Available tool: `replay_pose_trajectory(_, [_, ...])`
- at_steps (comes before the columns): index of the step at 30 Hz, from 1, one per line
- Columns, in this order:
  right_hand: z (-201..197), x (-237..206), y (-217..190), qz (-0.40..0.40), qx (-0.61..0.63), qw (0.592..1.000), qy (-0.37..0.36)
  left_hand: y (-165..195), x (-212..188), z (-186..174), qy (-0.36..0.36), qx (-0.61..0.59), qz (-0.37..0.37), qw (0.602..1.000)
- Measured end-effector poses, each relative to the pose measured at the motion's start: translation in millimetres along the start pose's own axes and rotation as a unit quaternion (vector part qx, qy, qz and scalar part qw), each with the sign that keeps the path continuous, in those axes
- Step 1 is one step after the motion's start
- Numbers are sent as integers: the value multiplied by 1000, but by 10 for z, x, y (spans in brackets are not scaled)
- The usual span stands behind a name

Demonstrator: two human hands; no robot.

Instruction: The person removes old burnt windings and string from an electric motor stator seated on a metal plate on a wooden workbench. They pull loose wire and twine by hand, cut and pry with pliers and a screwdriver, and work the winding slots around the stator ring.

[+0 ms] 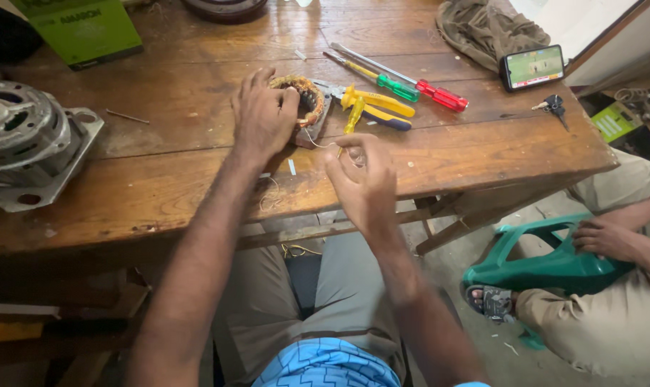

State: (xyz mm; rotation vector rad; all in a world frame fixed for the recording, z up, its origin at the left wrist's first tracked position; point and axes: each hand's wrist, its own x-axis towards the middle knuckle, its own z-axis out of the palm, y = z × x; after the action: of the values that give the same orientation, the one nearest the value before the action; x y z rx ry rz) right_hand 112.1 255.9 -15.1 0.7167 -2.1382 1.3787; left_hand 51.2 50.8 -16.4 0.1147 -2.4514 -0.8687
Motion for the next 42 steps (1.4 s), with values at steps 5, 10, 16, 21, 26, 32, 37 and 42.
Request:
replay_pose_trajectory(5, [286,251,18,-83,-112,990,-9,15,17,-29,-4,9,14,1000])
replay_pose_trajectory(10, [451,301,135,-37,-105,993,-43,-27,23,-21,4,1,27,1000])
replay_pose_trajectory(16, [540,352,213,42,-88,995,-30,-79,43,-36,5,-17,36,999])
replay_pose_trajectory(21, [622,381,164,88,-61,994,10,-116,54,-144,-40,-50,38,997])
replay_pose_trajectory(26, [637,378,201,106,3,994,17,-192,106,-170,-95,-48,45,993])
replay_pose_trajectory(32, [604,341,281,49,24,998,12,-239,228,-162,-148,-46,11,988])
replay_pose_trajectory(37, [566,282,245,33,8,999,7,-214,228,-189,-144,-26,43,988])
replay_pose_trajectory(42, [593,293,267,161,45,986,5,-215,194,-235,-155,-125,18,980])
